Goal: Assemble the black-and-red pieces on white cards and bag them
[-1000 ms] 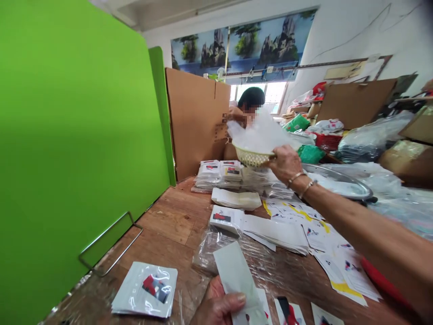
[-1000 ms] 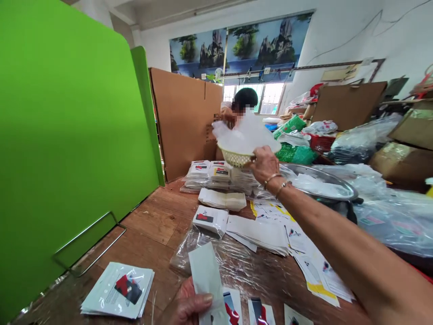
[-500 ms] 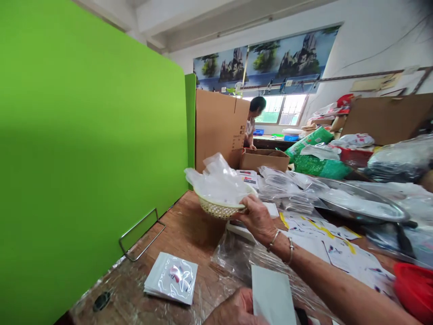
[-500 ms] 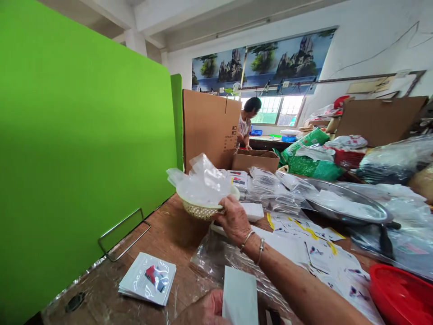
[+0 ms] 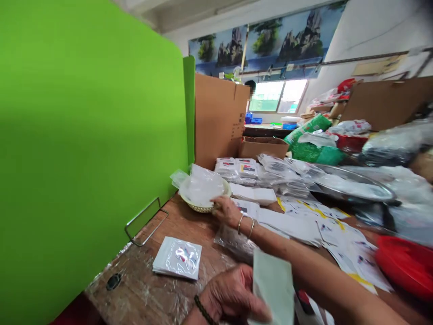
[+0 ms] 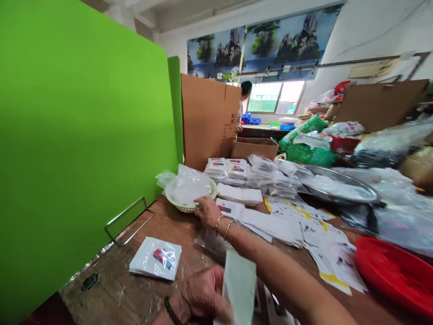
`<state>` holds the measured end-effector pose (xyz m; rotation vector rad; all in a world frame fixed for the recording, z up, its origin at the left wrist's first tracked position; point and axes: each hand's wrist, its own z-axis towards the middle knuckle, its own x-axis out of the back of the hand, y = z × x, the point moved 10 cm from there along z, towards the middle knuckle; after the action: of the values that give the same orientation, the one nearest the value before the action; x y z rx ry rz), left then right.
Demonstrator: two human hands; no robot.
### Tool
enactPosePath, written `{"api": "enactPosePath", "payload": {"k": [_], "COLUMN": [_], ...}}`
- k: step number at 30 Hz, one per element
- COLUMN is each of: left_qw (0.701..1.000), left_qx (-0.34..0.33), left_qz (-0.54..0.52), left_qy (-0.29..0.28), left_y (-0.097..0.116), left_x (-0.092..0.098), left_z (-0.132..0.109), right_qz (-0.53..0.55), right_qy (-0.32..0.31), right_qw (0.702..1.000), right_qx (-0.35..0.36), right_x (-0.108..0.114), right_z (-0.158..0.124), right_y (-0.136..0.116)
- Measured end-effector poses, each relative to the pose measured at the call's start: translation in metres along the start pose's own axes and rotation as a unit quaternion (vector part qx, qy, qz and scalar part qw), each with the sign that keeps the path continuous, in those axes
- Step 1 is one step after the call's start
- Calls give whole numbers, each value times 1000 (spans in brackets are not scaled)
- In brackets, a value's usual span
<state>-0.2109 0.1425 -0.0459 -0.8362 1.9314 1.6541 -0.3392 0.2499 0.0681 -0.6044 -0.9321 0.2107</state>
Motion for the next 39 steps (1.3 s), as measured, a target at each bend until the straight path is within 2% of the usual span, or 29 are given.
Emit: {"api": "enactPosePath", "payload": {"k": [1, 3, 4, 6, 7, 9, 11, 13, 15, 19, 22, 24, 27, 30, 34, 37, 39], "left_qw": [998, 997, 998, 999, 999, 998, 997, 996, 994, 995, 996, 992, 976, 958, 927, 922, 921], "left_qx": [40, 44, 34, -3, -21, -44, -48, -46, -51, -47, -65, -100, -161, -195, -221, -217, -215], "left_qz": [22, 45, 45, 37, 32, 27, 32, 48, 64, 69, 43, 46, 90, 145, 219, 233, 239], "left_qy": [-31, -45, -34, 8, 26, 41, 42, 51, 66, 62, 42, 63, 114, 151, 210, 219, 218], "left_y": [-6, -1, 3, 13, 16, 17, 12, 6, 4, 3, -1, -4, -11, -15, -5, 0, -1], "left_x": [-8, -15, -15, -14, -15, -21, -32, -40, -47, -63, -76, -76, -68, -57, -39, -33, -32], "left_z": [1, 5, 8, 12, 13, 11, 7, 1, -9, -39, -67, -84, -100, -104, -111, -114, -114], "right_qz": [2, 14, 24, 13, -12, -67, -121, -151, -154, -125, -85, -38, 36, 85, 158, 202, 202], "right_qy": [-4, -1, -3, -23, -50, -72, -49, -16, 13, 110, 182, 204, 214, 218, 168, 131, 128], "right_qw": [1000, 999, 998, 1000, 998, 993, 990, 986, 985, 983, 979, 978, 973, 965, 958, 947, 945], "right_qx": [-10, -48, -49, 2, 37, 59, 60, 64, 78, 75, 22, -23, -81, -118, -172, -213, -223], "right_x": [19, 67, 90, 124, 129, 128, 119, 110, 104, 119, 131, 130, 119, 106, 84, 72, 70], "right_z": [-4, -23, -39, -84, -111, -166, -210, -238, -254, -270, -280, -284, -289, -291, -289, -288, -287], "right_y": [-1, -2, -8, -36, -52, -72, -82, -87, -93, -103, -101, -97, -88, -80, -66, -59, -59]}}
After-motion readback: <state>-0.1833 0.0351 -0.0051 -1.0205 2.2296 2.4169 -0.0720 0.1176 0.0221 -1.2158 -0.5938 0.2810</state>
